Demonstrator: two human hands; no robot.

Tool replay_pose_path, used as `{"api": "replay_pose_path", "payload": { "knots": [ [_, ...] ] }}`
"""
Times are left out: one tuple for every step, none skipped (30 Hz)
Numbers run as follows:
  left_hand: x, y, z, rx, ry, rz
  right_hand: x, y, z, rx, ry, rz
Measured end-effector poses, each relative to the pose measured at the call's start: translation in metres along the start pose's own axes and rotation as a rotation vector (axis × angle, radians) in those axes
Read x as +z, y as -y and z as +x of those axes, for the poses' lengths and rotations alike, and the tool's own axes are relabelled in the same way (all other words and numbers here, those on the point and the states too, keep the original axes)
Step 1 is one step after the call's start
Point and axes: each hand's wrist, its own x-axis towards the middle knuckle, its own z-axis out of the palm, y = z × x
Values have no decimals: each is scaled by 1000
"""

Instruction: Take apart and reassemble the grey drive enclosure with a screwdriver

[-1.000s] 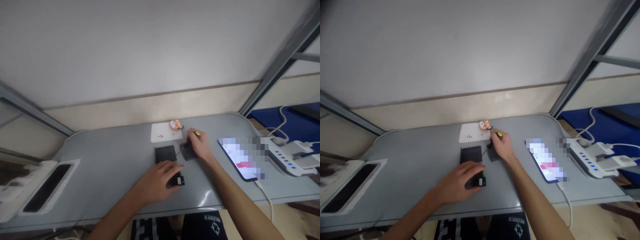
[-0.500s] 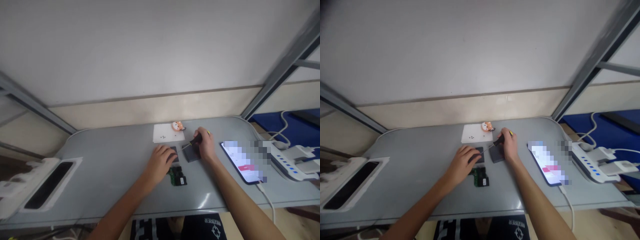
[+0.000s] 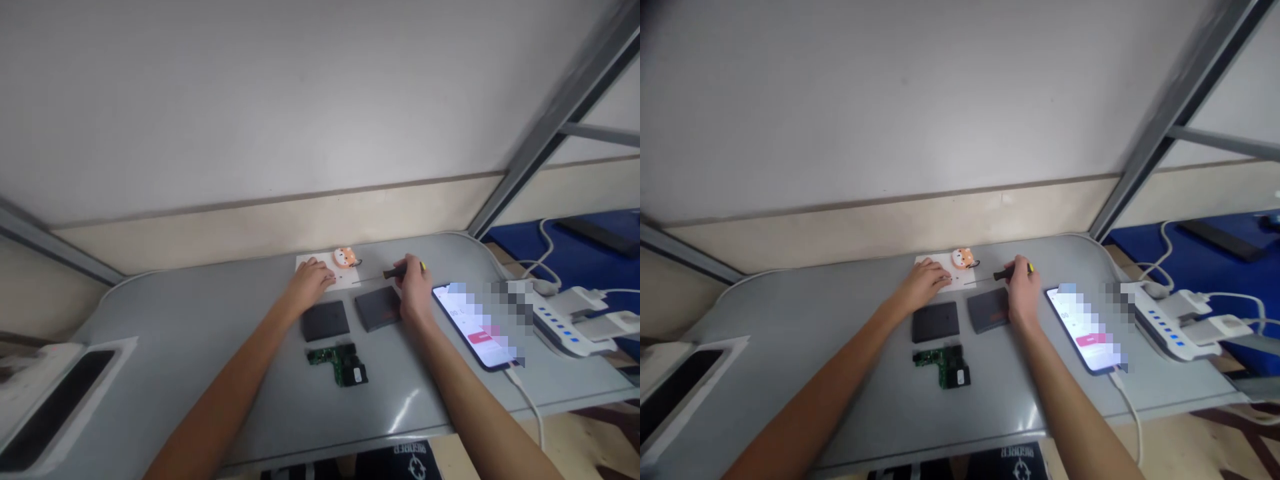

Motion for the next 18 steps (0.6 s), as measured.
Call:
{"api": "replay_pose_path", "payload": {
  "knots": [
    [-2, -1, -10, -15, -19, -33, 0, 0, -2, 13, 6, -17],
    [-5, -3, -22, -32, -39, -69, 1, 0, -3, 25, 11, -32],
    [-8, -5, -36, -56, -72, -109, 1, 0, -5, 27, 15, -42],
    [-10, -8, -51, -69, -89, -143, 1, -1, -7, 16, 22, -50],
    [-11, -12, -66, -66, -83, -173, 2, -1, -9, -10, 30, -56],
    [-11, -14, -80, -61, -73, -195, 2, -1, -11, -42, 38, -63],
    [-11, -16, -92, -59, -62, -207, 2, -1, -12, -65, 47, -73],
    [-9, -17, -102, -65, -67, -216, 3, -1, -14, -72, 55, -85],
    [-7, -17, -109, -63, -77, -230, 3, -1, -16, -61, 64, -93],
    [-6, -16, -114, -67, -101, -241, 4, -1, -18, -43, 69, -94],
    [-4, -14, -117, -71, -130, -246, 5, -1, -20, -30, 72, -88],
    [-3, -11, -118, -79, -161, -246, 6, -1, -22, -29, 68, -72],
    [-2, -9, -117, -90, -191, -241, 7, -1, -24, -43, 55, -50],
    [-1, -6, -116, -103, -216, -236, 8, -2, -25, -64, 32, -24],
    [-1, -4, -115, -116, -237, -236, 9, -2, -26, -86, 6, 0],
    [0, -3, -114, -127, -252, -242, 10, -3, -28, -104, -19, 19],
    [0, -2, -113, -134, -263, -252, 11, -3, -29, -116, -41, 33],
    [0, -1, -113, -139, -272, -262, 12, -4, -31, -128, -58, 38]
  ]
}}
